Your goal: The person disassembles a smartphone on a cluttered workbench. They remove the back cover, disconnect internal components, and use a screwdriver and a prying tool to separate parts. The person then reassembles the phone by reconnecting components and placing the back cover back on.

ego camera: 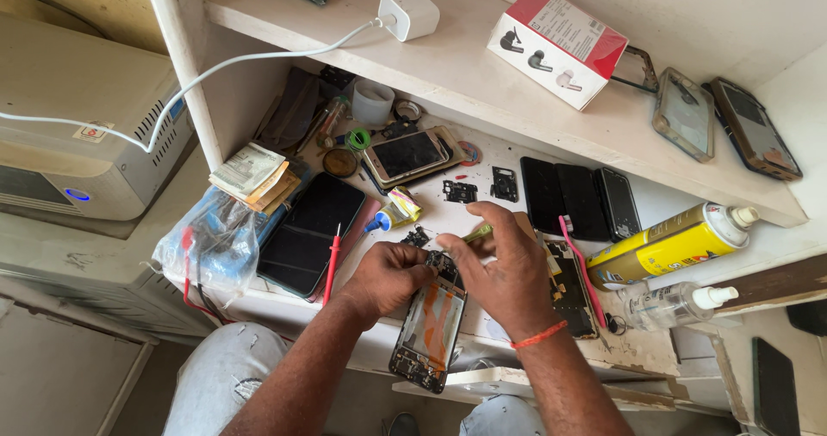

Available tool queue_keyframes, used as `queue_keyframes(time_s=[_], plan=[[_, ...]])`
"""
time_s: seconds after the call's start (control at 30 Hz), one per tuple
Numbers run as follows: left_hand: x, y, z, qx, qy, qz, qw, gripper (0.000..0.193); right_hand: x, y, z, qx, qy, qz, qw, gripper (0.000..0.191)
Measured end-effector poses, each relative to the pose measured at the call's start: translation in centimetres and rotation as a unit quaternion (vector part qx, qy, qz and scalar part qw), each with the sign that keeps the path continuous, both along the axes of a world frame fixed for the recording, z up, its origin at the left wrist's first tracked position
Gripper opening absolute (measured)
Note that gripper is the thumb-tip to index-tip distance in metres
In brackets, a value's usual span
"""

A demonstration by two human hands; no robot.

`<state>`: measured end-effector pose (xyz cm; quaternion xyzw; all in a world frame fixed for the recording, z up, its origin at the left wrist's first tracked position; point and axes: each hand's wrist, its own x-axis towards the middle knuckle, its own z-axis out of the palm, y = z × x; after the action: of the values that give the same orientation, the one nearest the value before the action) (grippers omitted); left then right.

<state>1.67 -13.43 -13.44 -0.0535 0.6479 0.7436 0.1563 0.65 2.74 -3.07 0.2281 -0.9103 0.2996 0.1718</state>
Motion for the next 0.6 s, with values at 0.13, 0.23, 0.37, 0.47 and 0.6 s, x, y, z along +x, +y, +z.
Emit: queue_keyframes(time_s=[0.13, 0.23, 0.37, 0.47, 0.6], plan=[[0.0, 0.0, 0.3, -0.007, 0.003, -0.003, 1.000, 0.011, 0.1, -0.3, 0.4, -0.115, -0.016, 0.152, 0.982, 0.040], [0.0, 0.0, 0.5, -0.010, 0.000, -0.004, 1.000, 0.011, 0.1, -0.4, 0.8, -0.044, -0.045, 0.080, 0.995, 0.040], [0.0, -0.1, 0.7, -0.030, -0.013, -0.006, 0.999, 0.010, -0.1, -0.2, 1.3, -0.020, -0.026, 0.079, 0.996, 0.041], [0.1, -0.1, 0.6, -0.024, -0.003, -0.006, 1.000, 0.011, 0.0, -0.2, 1.2, -0.078, -0.007, 0.162, 0.984, 0.040], [0.1, 0.0, 0.5, -0.011, -0.011, -0.003, 1.000, 0.011, 0.1, -0.1, 1.0, -0.034, -0.029, 0.075, 0.996, 0.041]])
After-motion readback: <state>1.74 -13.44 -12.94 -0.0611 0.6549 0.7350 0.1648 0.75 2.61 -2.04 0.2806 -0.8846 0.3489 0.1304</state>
